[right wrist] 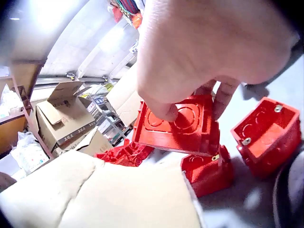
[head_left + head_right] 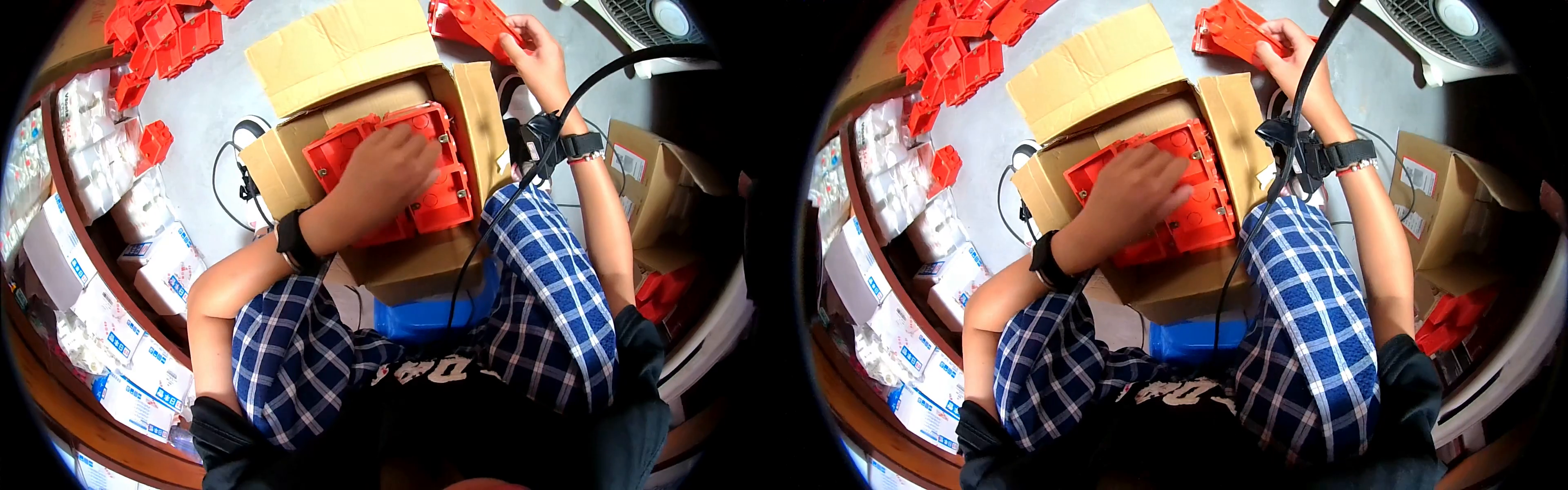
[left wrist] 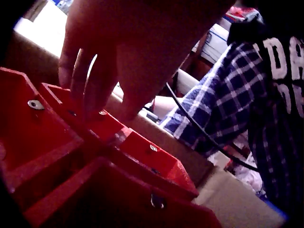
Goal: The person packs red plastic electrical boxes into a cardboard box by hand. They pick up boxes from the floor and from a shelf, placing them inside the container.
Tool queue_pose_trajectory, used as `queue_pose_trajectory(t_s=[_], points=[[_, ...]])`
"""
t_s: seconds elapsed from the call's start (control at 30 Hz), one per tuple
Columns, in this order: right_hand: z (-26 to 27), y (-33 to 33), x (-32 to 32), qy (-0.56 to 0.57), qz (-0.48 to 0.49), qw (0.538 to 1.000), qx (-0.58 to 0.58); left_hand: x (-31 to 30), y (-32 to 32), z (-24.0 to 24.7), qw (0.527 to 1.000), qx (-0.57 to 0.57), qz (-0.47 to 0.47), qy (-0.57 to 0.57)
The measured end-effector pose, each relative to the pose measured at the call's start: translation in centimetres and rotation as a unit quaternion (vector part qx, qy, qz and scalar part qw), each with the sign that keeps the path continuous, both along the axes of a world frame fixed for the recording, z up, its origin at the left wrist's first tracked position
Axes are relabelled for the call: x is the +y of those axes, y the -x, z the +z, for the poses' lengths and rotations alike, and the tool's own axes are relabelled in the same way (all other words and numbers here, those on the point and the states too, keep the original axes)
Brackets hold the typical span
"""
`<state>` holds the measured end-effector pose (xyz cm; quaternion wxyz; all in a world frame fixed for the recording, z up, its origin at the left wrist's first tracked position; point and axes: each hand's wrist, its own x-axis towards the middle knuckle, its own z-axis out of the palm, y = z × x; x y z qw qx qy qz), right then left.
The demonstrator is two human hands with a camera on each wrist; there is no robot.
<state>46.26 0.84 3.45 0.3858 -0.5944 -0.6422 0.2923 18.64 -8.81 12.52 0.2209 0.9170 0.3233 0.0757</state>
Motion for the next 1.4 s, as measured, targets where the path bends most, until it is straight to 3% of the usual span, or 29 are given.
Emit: queue_pose_trajectory(t_s=[0.13,0.2,0.33,0.4,0.43,0.57,0.63,0.67,0.73,0.77,0.8,0.87,0.9,0.93,1.0,1.13,1.2,1.3,1.4], points=[[-0.3,-1.1,-0.4,0.028,-0.046,0.998,0.04,2.0,0.5,0.6,0.997,0.03,0.05,-0.043],[0.5,-1.1,-0.6,0.004,-0.059,0.998,0.011,2.3,0.6,0.4,0.995,0.017,0.098,-0.003],[3.5,-1.2,-1.2,-0.043,-0.019,0.996,-0.082,3.0,0.8,-0.2,0.994,0.038,0.105,-0.013],[4.7,-0.9,-1.7,-0.031,-0.01,0.996,-0.083,3.4,1.4,-1.5,0.988,-0.055,0.14,-0.016],[4.9,-0.9,-1.8,-0.039,-0.002,0.996,-0.085,3.9,2.1,-1.5,0.989,0.022,0.127,0.074],[5.9,-0.7,-1.8,-0.054,0.023,0.993,-0.103,4.1,2.6,-0.4,0.976,0.029,0.188,0.106],[6.9,-0.3,-1.6,-0.061,0.031,0.993,-0.093,4.6,2.9,0.6,0.961,-0.166,0.218,0.046],[7.6,-0.3,-1.5,-0.062,0.032,0.993,-0.091,5.0,3.1,1.1,0.961,-0.164,0.22,0.044],[9.5,-0.1,-1.0,-0.047,0.025,0.994,-0.096,5.8,4.2,2.3,0.933,-0.178,0.258,0.176],[10.4,0.1,-0.9,-0.041,0.031,0.996,-0.071,6.2,4.8,2.7,0.891,-0.161,0.295,0.307],[10.7,-0.1,-0.5,-0.059,0.051,0.996,-0.051,6.4,5.6,2.5,0.89,-0.16,0.297,0.306],[11.7,0.1,0.3,-0.054,0.086,0.995,-0.005,6.8,7.3,1.7,0.802,-0.224,0.28,0.478],[12.4,0.3,0.2,0.009,0.093,0.994,0.052,6.9,7.6,1.5,0.745,-0.253,0.265,0.558],[13.1,0.3,0.2,0.011,0.093,0.994,0.052,6.6,7.6,1.4,0.744,-0.252,0.265,0.559],[14.2,0.4,0.1,0.14,0.153,0.972,0.112,6.1,7.6,1.4,0.674,-0.294,0.302,0.607],[14.5,2.2,-0.8,0.172,0.246,0.935,0.189,6.1,7.6,0.6,0.718,-0.239,0.283,0.59],[14.9,3.4,-0.8,0.195,0.227,0.936,0.185,6.1,7.6,0.2,0.725,-0.233,0.273,0.587],[14.3,4.0,-0.7,0.112,0.293,0.942,0.117,6.5,7.6,0.4,0.69,-0.218,0.249,0.644],[14.3,3.9,-0.9,0.159,0.279,0.941,0.111,6.5,7.6,0.4,0.68,-0.224,0.26,0.647]])
